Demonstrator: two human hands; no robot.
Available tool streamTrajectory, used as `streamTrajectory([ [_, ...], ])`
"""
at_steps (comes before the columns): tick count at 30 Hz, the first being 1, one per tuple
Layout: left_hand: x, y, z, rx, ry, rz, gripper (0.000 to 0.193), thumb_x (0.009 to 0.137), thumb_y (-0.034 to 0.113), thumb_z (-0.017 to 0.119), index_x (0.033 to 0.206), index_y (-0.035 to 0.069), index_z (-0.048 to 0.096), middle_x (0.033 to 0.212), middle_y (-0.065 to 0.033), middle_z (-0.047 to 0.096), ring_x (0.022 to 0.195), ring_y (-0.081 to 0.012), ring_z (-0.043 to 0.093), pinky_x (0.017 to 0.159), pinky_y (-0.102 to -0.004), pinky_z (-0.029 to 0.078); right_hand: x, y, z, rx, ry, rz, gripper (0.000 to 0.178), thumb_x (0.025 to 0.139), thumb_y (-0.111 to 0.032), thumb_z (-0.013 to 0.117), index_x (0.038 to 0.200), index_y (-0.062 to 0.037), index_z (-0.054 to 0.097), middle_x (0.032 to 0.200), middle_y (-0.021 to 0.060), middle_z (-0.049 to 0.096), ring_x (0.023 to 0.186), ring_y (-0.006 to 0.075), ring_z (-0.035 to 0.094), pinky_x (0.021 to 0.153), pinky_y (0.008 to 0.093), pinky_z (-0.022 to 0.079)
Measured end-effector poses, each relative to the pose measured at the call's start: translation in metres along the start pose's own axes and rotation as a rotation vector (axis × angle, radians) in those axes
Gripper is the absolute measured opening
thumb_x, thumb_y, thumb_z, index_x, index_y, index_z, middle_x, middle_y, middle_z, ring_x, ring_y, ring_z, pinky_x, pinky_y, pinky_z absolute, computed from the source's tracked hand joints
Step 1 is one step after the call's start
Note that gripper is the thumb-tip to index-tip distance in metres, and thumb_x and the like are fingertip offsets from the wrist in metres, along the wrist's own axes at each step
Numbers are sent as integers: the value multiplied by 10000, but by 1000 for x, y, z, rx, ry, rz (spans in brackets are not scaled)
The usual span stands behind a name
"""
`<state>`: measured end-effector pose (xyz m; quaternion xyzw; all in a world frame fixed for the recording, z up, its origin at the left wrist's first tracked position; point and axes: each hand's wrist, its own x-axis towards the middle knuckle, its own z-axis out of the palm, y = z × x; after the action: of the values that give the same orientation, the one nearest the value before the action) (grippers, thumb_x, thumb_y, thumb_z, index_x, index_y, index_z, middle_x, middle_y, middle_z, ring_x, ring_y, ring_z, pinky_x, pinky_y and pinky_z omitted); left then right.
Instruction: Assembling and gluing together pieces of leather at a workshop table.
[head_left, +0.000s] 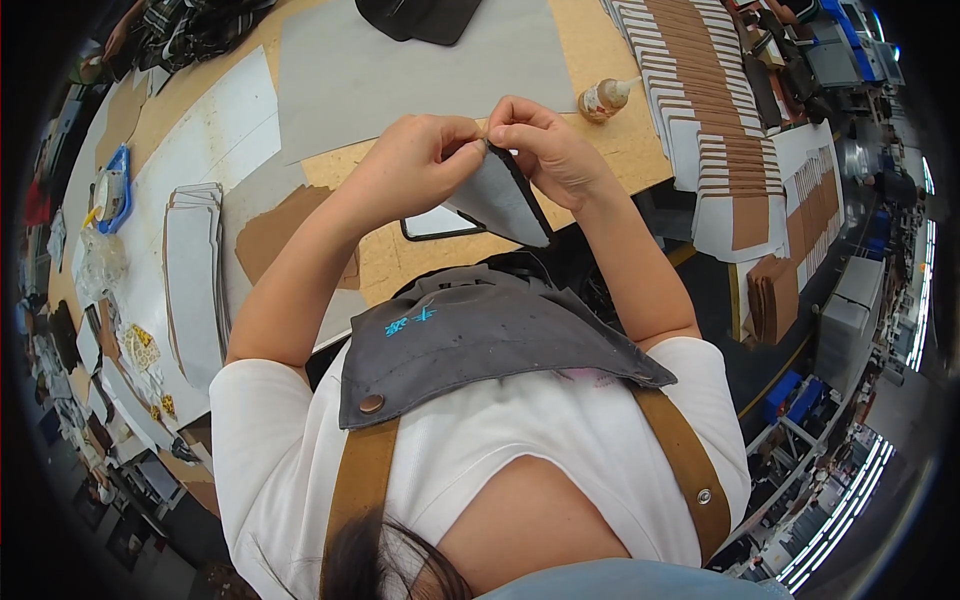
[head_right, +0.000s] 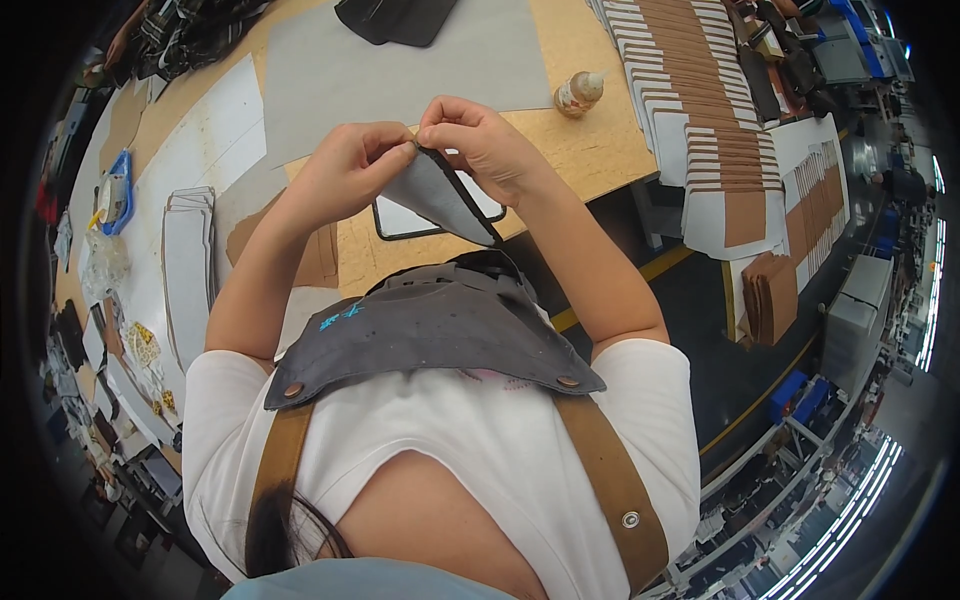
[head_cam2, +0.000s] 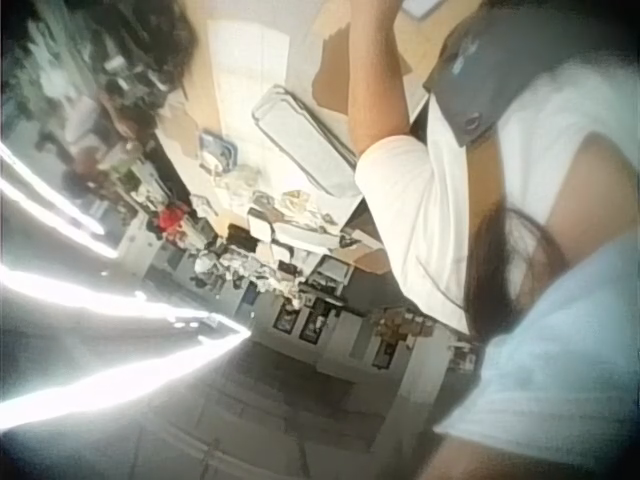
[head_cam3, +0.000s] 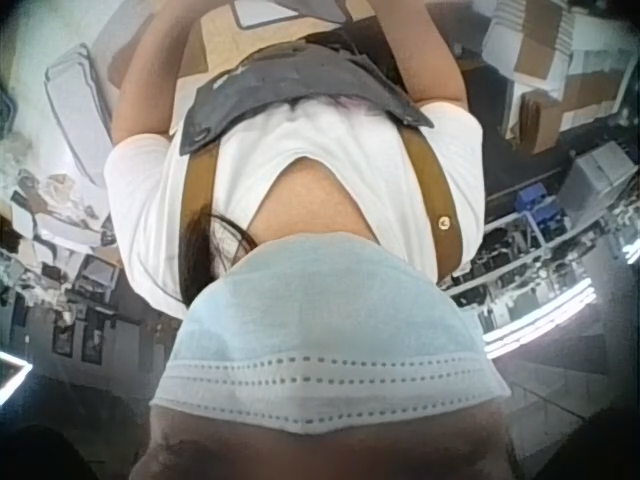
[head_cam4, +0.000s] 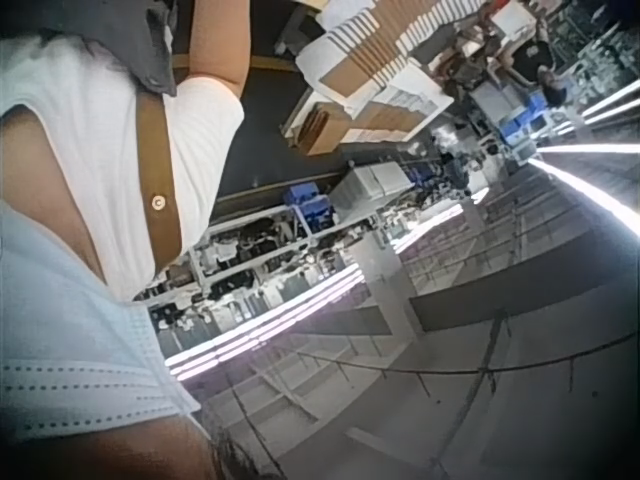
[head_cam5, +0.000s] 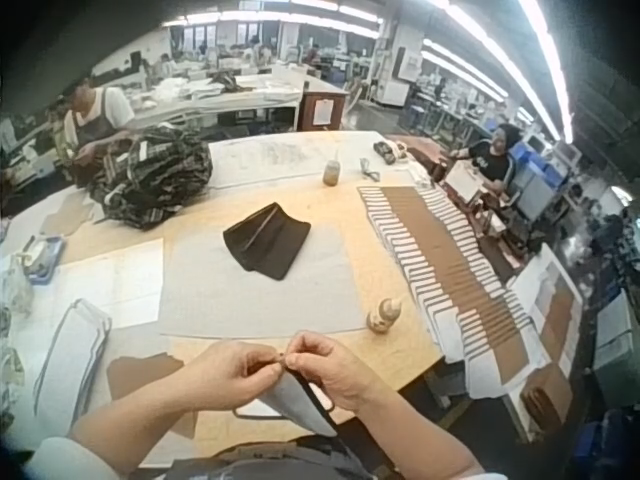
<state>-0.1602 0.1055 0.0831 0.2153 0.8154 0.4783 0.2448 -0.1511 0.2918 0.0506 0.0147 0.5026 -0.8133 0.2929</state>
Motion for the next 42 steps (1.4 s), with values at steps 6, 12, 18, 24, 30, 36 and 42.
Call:
streamTrajectory([
  [6, 7, -7, -3, -136, -63, -27, 231, 903, 200, 509, 884, -10, 603, 659, 26, 505, 600, -54, 431, 527, -226, 361, -4, 10, 8, -1054, 218, -597, 166, 799, -86, 592, 852, -23, 448, 720, 71, 480, 656, 158, 500, 571, 286, 404],
  [12, 9, -30, -1, -200, -84, 25, 237, 907, 199, 530, 1004, -13, 572, 815, 0, 570, 729, -60, 494, 645, -207, 405, -3, 11, -5, -742, 170, -492, 262, 832, -96, 611, 1009, -24, 432, 767, 40, 526, 646, 104, 492, 575, 253, 410],
  [18, 13, -36, 1, -250, -55, 0, 247, 904, 205, 541, 1038, -1, 560, 820, -11, 578, 746, -65, 496, 665, -209, 404, -7, 16, -13, -467, 164, -269, 282, 852, -83, 594, 1078, -37, 433, 777, 11, 533, 675, 55, 488, 590, 196, 391],
  [24, 10, -84, -8, -101, -37, -212, 333, 900, 262, 562, 1106, 3, 530, 935, -82, 613, 880, -137, 564, 767, -256, 436, -8, 40, -55, -328, 368, -312, 219, 863, -57, 563, 1056, -51, 458, 779, 15, 558, 665, 48, 487, 588, 186, 379],
  [30, -25, -171, 28, 286, 93, -379, 397, 882, 287, 573, 1147, -2, 517, 1232, -179, 520, 1148, -311, 502, 912, -391, 426, -50, 98, -131, -1956, 780, -333, 312, 805, -110, 634, 1091, -58, 521, 1075, 113, 546, 991, 247, 537, 823, 363, 438],
  [36, -37, -192, 82, 502, 39, -128, 403, 823, 220, 592, 1158, 8, 519, 1268, -177, 488, 1124, -345, 498, 931, -433, 401, -70, 175, -110, -2040, 215, -186, 504, 761, -70, 604, 1248, -116, 482, 1242, 103, 478, 1151, 319, 446, 944, 441, 364],
  [42, -56, -206, 109, 721, -57, -124, 532, 835, 219, 578, 1308, 50, 402, 1418, -136, 330, 1324, -301, 288, 1068, -499, 224, -74, 167, -133, -1798, 154, -121, 573, 732, 63, 497, 1256, -167, 493, 1246, 74, 487, 1151, 280, 454, 916, 404, 398],
])
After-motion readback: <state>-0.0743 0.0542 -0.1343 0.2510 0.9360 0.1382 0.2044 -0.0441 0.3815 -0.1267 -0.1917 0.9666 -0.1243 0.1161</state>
